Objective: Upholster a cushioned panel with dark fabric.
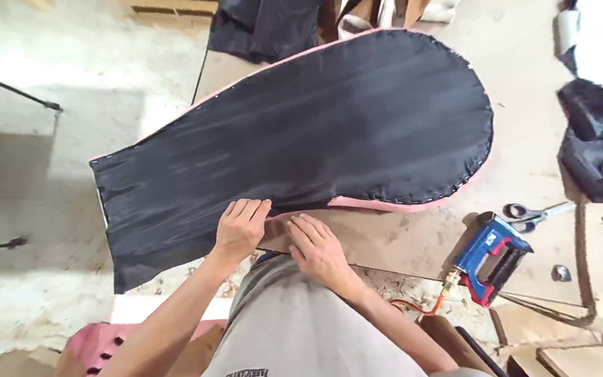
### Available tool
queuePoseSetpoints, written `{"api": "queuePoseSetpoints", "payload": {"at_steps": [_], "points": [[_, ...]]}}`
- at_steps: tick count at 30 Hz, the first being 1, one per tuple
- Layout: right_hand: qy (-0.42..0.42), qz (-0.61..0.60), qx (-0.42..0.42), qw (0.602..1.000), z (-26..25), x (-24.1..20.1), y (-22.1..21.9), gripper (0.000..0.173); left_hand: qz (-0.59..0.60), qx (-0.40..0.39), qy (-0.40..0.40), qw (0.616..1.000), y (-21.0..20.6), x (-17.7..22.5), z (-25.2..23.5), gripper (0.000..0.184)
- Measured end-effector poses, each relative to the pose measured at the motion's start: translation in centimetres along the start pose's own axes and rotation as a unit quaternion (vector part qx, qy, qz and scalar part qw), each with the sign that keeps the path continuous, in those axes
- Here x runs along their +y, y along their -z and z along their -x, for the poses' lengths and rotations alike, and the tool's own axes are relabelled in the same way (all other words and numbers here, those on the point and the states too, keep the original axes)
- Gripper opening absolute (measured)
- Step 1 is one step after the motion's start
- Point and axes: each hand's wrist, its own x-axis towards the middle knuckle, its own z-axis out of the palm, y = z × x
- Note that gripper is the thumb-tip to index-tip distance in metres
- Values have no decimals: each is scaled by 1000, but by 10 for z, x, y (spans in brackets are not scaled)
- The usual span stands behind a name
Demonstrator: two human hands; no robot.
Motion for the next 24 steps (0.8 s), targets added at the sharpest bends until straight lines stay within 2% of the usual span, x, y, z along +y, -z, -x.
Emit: {"api": "queuePoseSetpoints", "payload": {"at_steps": [3,7,11,12,14,17,19,21,24], "points": [[-16,88,5,996,-25,0,-21,50,4,29,-33,999,5,-4,-9,21],[-42,152,13,987,-56,5,-42,44,11,37,-84,996,4,-12,-9,20],[-30,109,-70,991,-36,-15,-18,46,4,18,-139,990,-9,-19,2,19],[-26,90,-76,993,-22,-18,-8,41,4,15,-143,990,-12,-21,5,19],[-35,82,-1,996,-1,-11,8,27,9,17,-139,990,-13,-21,4,19],[-62,119,79,988,-6,24,32,24,31,15,-101,994,-11,-20,4,21],[-24,132,88,987,-26,47,38,25,36,-24,-72,996,-4,-23,7,28],[24,133,73,988,-42,59,35,26,33,-52,-61,996,0,-28,11,26],[83,114,53,989,-59,56,25,26,29,-14,-58,998,-2,-32,10,22]]}}
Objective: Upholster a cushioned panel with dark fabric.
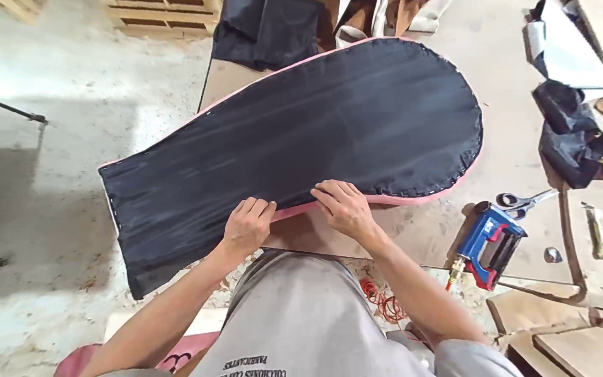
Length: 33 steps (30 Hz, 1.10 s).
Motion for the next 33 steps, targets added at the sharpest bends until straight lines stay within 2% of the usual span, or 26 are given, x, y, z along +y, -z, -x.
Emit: {"api": "queuePoseSetpoints", "payload": {"at_steps": [4,7,10,13,15,19,22,24,27,31,33], "points": [[48,-31,2,998,-20,-19,-16,27,-26,71,5,997,-2,1,-11,19],[90,-30,26,995,-30,-22,-37,23,-45,94,5,995,-10,3,-8,21],[123,-42,70,989,-29,-19,-50,19,-30,43,41,998,-6,9,-2,17],[116,-39,81,989,-30,-20,-49,18,8,-55,81,995,12,5,6,35],[105,-34,89,990,-32,-22,-49,17,3,-73,74,995,17,-1,9,32],[87,-14,108,990,-40,-25,-48,14,-32,24,45,998,14,-7,3,19],[84,-19,32,996,-44,-36,-37,17,-43,85,-3,995,10,-12,4,18],[110,-37,9,993,-44,-41,-38,24,-24,87,-25,996,1,-11,13,17],[151,-47,19,987,-43,-39,-53,20,-4,90,-5,996,-6,-12,19,18],[165,-44,22,985,-45,-38,-55,22,5,104,5,995,-7,-14,20,19],[162,-39,29,986,-47,-39,-57,20,12,78,15,997,-3,-14,20,17]]}}
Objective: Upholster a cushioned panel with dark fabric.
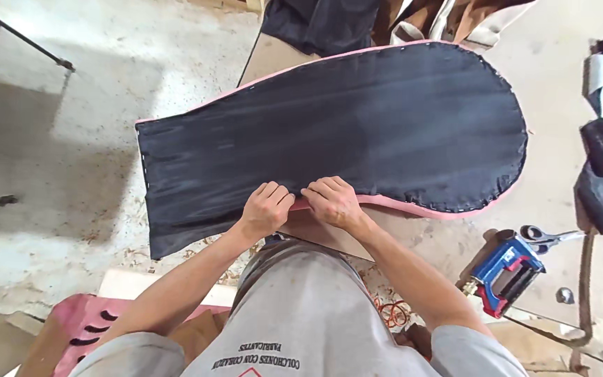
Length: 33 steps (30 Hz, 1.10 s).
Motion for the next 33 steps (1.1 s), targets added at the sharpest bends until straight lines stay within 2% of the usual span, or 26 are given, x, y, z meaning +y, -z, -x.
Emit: {"api": "queuePoseSetpoints", "payload": {"at_steps": [2,4,11,16,20,23,27,29,32,33], "points": [[-1,5,11,1000,-3,1,-2,18,-4,-65,28,997,9,-1,-2,21],[2,3,25,1000,-6,1,-1,17,-16,-90,32,995,15,-6,-2,24],[28,-29,31,999,-4,5,-3,15,-58,14,-18,998,5,-10,-1,18],[37,-47,24,998,-1,6,-3,16,-94,-59,48,993,15,-14,1,10],[17,-25,2,1000,-2,2,0,22,-119,-110,102,981,43,-35,12,13],[15,-6,-12,1000,-2,0,1,20,-160,-138,171,962,74,-54,37,25],[11,-6,-9,1000,0,-1,0,19,-241,-131,249,929,108,-83,90,40],[13,-14,-10,1000,0,-2,-2,20,-229,-155,297,914,126,-75,101,40],[11,-20,-3,1000,1,1,-1,19,-88,-210,334,915,158,-52,97,34],[10,-23,-4,1000,1,1,-1,19,-39,-194,341,919,170,-48,99,34]]}}
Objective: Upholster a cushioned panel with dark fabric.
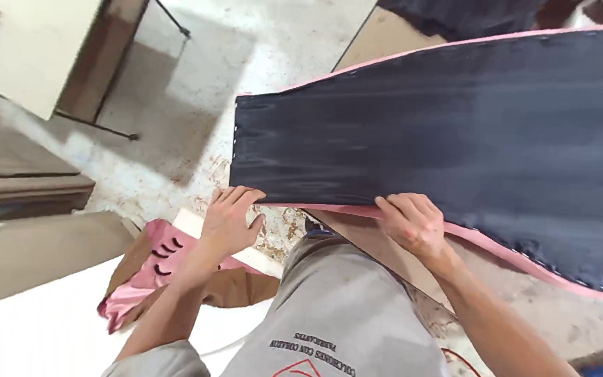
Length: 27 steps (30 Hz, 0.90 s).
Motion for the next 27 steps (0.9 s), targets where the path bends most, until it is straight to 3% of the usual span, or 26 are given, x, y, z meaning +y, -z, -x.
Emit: {"api": "queuePoseSetpoints", "payload": {"at_steps": [4,9,12,15,19,22,27], "points": [[-5,-21,-18,1000,-5,1,3,20,101,126,-39,986,15,-10,-4,27],[-23,-14,-5,1000,-8,-1,5,17,136,93,-213,963,-70,104,-73,27],[-27,-6,21,999,-6,-5,0,16,72,99,-296,947,-115,132,-97,28],[-23,-8,47,999,-5,-5,-4,15,31,146,-370,917,-120,132,-105,24],[-55,-39,25,997,1,3,-1,18,61,191,-456,867,-125,118,-115,19],[-74,-58,42,995,10,3,-3,19,85,184,-483,852,-128,113,-122,20],[-34,-86,63,994,17,4,-14,22,93,143,-507,845,-126,109,-127,21]]}}
